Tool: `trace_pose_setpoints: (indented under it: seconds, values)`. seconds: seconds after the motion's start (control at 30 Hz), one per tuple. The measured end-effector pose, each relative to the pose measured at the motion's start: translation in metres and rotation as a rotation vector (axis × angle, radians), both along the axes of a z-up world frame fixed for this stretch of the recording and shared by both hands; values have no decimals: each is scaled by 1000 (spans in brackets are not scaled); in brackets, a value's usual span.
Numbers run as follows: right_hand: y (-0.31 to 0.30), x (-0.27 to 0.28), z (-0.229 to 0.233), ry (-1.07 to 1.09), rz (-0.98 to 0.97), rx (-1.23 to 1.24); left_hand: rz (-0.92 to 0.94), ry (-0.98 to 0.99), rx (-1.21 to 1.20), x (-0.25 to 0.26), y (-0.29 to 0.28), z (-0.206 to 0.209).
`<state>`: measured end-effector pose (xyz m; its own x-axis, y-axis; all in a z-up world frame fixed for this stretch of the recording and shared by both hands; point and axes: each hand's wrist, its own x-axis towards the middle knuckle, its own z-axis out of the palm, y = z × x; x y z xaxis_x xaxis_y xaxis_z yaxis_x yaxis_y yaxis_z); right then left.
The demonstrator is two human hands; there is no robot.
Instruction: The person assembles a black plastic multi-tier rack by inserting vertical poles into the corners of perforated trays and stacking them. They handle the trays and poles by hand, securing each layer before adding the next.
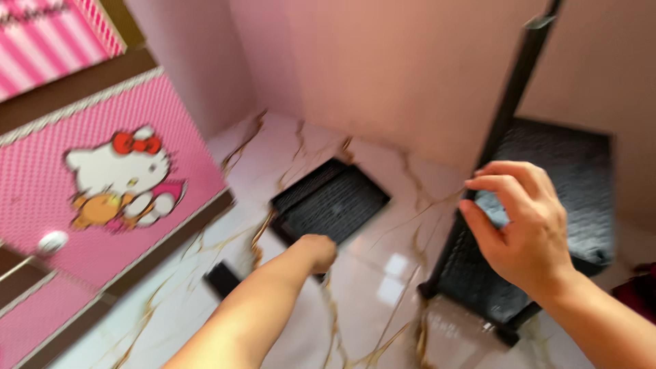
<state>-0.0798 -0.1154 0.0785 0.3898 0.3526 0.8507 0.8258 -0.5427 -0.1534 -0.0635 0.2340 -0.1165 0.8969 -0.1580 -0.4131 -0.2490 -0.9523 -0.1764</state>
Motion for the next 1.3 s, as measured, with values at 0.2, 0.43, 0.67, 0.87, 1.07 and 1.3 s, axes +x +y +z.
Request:
trace_pose_setpoints:
  seconds: [0.2,0.43,0.67,0.87,1.07,1.3]
  values:
    - [67,0,-21,253,197,-121,134,124,132,-2,-22,-59]
    - [93,19,-53,411,153,-188,30,105,137,-19,-9,-122]
    - [108,29,-79,499,172,-173,-67,-66,-36,-34,18,-123]
    - [113,30,-91,515,158,-188,29,-99,-76,-33,20,-134]
    - [111,32,-98,553,103,-256,-72,-145,96,-30,21,-157]
    - [105,41,-113,599,158,-311,-63,-216,-215,5,-8,-90]
